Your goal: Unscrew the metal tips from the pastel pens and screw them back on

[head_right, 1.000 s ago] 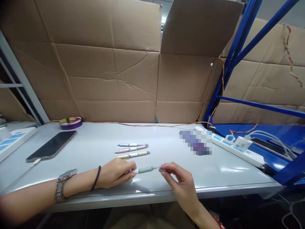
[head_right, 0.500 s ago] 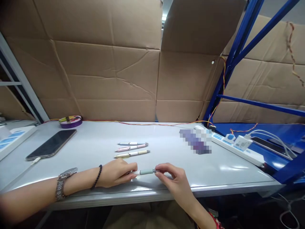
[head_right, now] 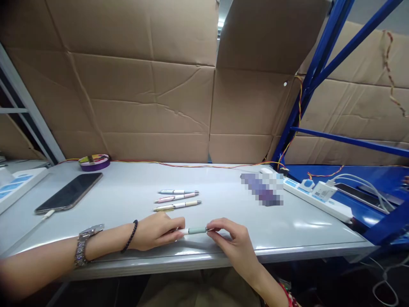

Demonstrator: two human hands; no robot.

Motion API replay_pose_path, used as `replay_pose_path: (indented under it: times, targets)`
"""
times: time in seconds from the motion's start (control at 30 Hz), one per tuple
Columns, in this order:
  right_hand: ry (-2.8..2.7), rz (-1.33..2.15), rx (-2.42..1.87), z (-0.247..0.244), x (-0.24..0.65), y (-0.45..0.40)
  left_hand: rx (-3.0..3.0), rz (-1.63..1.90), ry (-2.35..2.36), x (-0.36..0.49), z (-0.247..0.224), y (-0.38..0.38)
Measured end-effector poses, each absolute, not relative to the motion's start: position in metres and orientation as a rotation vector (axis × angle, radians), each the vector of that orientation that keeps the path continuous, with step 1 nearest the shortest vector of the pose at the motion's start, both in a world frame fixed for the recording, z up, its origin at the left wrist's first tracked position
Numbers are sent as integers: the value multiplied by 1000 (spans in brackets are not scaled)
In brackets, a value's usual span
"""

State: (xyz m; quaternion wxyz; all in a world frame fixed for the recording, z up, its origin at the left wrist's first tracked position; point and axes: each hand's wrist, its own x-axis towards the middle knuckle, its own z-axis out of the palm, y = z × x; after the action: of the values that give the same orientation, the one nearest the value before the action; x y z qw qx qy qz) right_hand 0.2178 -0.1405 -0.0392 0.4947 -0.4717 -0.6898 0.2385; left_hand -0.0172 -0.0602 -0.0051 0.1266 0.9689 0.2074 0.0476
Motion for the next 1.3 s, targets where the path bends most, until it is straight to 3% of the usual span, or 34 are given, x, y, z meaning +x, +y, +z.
replay_pose_path:
  times: [0.23,0.5,0.8,1.0,1.3]
  targets:
    - [-1721,508,-1310,-39,216,-140,2859,153,584,-18,-6,-58]
    - [-1784,334,-1201,-41,215,-142,2856,112,584,-17,-5,-57]
    - [-1769,517,-1217,-39,218,-141,2851,127,524,-18,-5,-57]
    - [-1952,342,-1296,-35,213,-141,2874,83,516,-18,-5,-56]
    - [-1941,519,-1277,-35,218,-141,2876,119,520,-17,-4,-58]
